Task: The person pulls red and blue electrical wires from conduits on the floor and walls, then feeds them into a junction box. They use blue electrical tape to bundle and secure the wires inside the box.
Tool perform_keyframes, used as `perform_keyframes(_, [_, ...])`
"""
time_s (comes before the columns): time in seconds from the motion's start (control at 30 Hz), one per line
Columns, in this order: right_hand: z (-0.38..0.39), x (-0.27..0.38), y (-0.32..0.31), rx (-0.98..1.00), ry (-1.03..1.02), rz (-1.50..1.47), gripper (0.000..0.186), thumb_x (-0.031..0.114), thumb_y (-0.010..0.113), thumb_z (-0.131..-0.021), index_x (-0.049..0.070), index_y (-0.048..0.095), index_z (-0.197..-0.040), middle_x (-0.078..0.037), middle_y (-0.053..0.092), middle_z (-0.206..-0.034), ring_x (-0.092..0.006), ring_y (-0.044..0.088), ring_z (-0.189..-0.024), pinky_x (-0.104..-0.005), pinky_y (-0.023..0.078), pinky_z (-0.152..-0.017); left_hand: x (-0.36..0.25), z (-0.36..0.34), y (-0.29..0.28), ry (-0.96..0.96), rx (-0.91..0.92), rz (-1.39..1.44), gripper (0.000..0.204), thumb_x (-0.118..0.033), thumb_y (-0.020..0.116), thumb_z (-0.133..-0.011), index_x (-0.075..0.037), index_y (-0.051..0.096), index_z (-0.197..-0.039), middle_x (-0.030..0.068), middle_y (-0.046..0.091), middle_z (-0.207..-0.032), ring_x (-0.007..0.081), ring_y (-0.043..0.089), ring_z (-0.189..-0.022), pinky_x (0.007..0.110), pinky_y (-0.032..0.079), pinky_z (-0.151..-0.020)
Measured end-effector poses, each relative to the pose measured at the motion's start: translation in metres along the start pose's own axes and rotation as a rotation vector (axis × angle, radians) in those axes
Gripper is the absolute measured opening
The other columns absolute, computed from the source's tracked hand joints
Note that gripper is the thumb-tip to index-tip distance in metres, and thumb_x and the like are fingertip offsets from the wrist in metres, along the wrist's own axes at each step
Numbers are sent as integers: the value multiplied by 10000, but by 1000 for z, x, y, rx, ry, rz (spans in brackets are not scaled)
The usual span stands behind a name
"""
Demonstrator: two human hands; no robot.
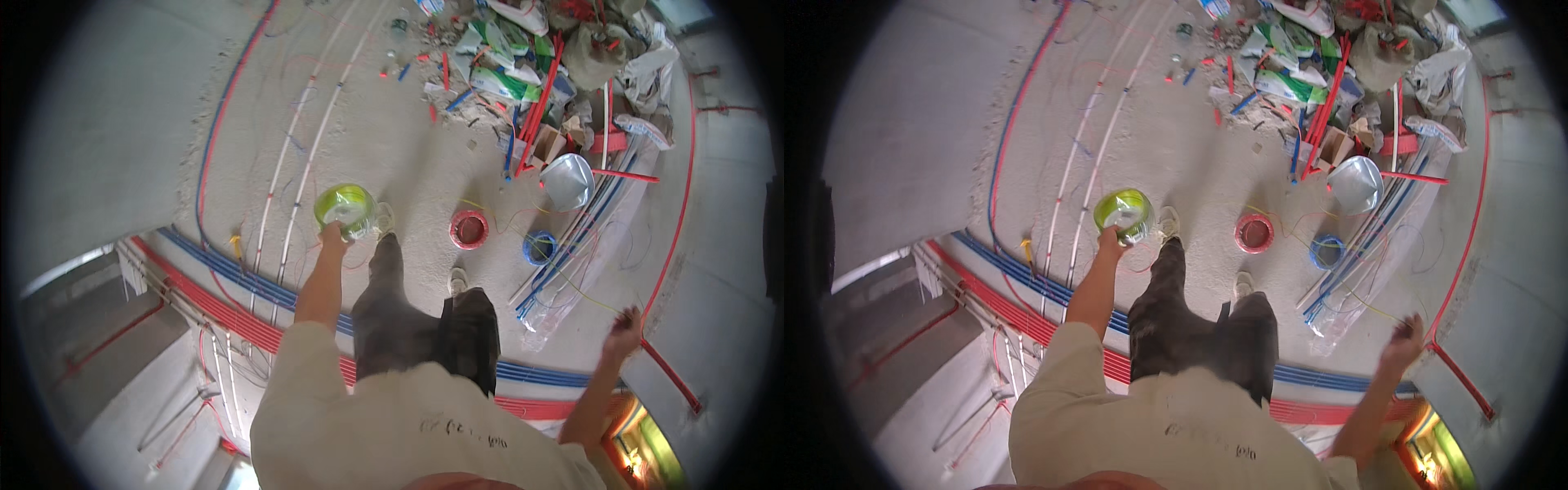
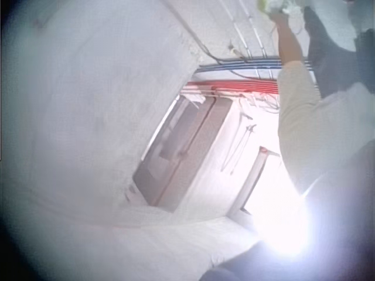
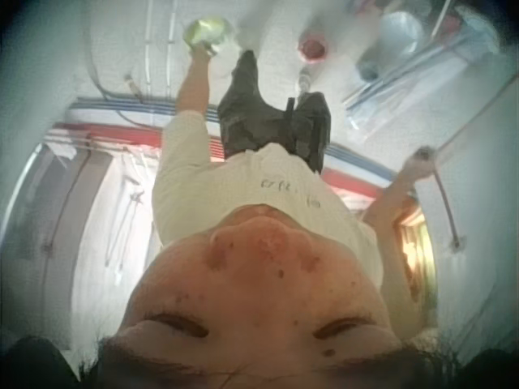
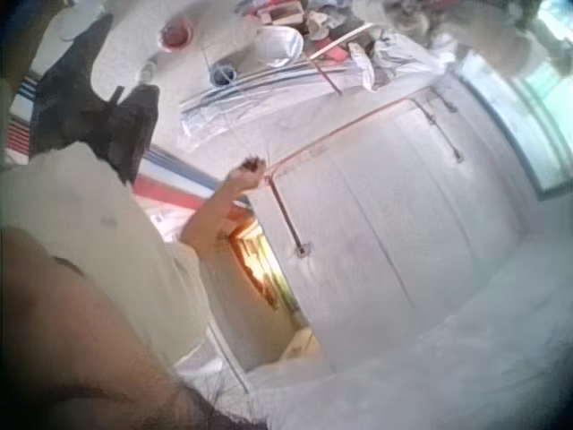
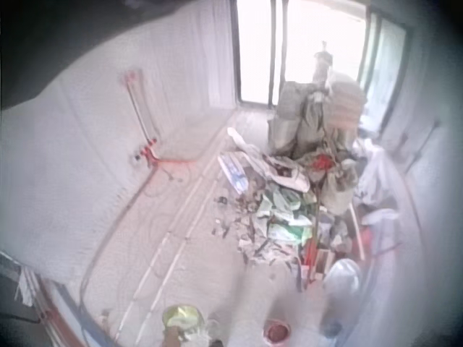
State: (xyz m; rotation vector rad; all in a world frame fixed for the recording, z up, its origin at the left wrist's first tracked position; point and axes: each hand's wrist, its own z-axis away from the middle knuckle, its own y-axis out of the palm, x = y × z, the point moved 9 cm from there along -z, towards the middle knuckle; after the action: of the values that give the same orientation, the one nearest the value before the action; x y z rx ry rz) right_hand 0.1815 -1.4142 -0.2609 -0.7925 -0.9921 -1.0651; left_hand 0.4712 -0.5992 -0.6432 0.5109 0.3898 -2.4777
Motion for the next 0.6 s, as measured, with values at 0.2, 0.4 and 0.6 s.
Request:
perform_keyframes(0.2, [4,-6,-109,-358,44,362,291,280,539,-1083,19,631,-1174,-59,719,-1025,-156,668,-867,-262,551,-736,-38,-211,107,-58,13,31,518,-62,656,-847,-12,492,-1336,180,589,-1241,373,614,-1115,667,540,-811])
perform_keyframes(0.4, [13,-70,-203,-463,247,437,188,234,522,-1084,93,576,-973,-1,598,-848,-89,519,-651,-216,439,-538,-48,-365,118,63,178,158,439,-151,652,-915,36,499,-1282,198,576,-1238,421,598,-1144,622,511,-1005])
perform_keyframes(0.6, [77,-170,-286,-699,532,661,180,197,534,-1056,106,547,-901,7,530,-670,-96,485,-504,-252,371,-405,31,-331,106,656,-357,-814,565,-219,843,-851,27,570,-1280,170,624,-1099,309,612,-1045,417,503,-975])
